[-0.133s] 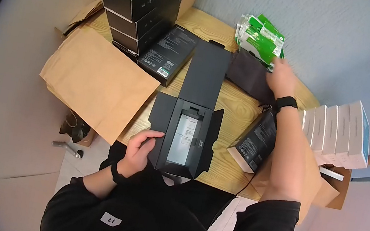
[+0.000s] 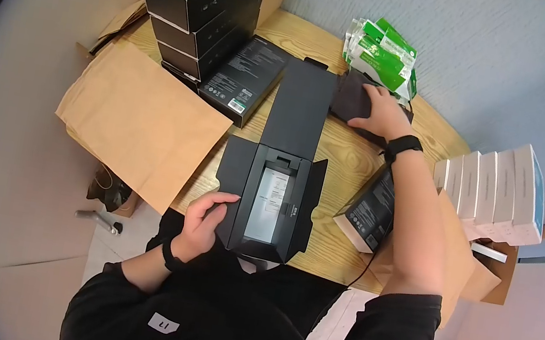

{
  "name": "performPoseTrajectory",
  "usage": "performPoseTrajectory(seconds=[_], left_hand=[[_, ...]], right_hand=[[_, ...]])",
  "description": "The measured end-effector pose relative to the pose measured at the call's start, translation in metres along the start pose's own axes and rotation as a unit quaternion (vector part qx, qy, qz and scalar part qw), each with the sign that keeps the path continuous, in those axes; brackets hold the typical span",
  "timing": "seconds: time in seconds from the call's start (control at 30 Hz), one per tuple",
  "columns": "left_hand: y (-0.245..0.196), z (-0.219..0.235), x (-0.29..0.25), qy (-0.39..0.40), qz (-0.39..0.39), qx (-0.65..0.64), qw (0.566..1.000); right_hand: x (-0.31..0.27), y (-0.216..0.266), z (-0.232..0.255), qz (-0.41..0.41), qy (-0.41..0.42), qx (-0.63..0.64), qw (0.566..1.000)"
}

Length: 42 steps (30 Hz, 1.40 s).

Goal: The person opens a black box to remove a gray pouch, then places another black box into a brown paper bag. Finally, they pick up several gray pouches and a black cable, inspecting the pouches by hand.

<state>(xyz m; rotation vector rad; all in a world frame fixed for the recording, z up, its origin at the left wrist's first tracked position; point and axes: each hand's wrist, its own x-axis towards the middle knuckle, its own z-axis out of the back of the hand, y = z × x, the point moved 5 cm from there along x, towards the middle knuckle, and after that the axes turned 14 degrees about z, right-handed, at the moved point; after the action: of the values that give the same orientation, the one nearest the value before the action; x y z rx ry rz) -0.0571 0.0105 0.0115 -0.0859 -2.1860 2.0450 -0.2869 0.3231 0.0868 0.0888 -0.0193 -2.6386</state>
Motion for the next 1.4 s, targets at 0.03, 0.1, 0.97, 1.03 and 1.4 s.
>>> performPoseTrajectory(seconds=[0.03, 0.1, 0.97, 1.03, 1.4], left_hand=[[-0.001, 0.002, 0.001, -0.003, -0.008, 0.005, 1.0], [-0.002, 0.002, -0.003, -0.001, -0.005, 0.008, 1.0], [0.0, -0.005, -0.009, 0.004, -0.01, -0.087, 0.996], [0.007, -0.007, -0.012, 0.026, -0.043, 0.037, 0.998], [-0.017, -0.018, -0.004, 0.125, -0.168, 0.218, 0.953]], right_hand=[[0.003, 0.004, -0.004, 0.026, -0.027, 0.017, 0.999], [0.004, 0.01, -0.008, 0.018, -0.017, 0.049, 0.998], [-0.018, 0.062, 0.028, 0.009, 0.037, -0.01, 0.999], [-0.046, 0.097, 0.053, 0.041, -0.047, -0.02, 0.998], [-0.176, 0.234, -0.003, 0.099, -0.079, 0.233, 0.964]])
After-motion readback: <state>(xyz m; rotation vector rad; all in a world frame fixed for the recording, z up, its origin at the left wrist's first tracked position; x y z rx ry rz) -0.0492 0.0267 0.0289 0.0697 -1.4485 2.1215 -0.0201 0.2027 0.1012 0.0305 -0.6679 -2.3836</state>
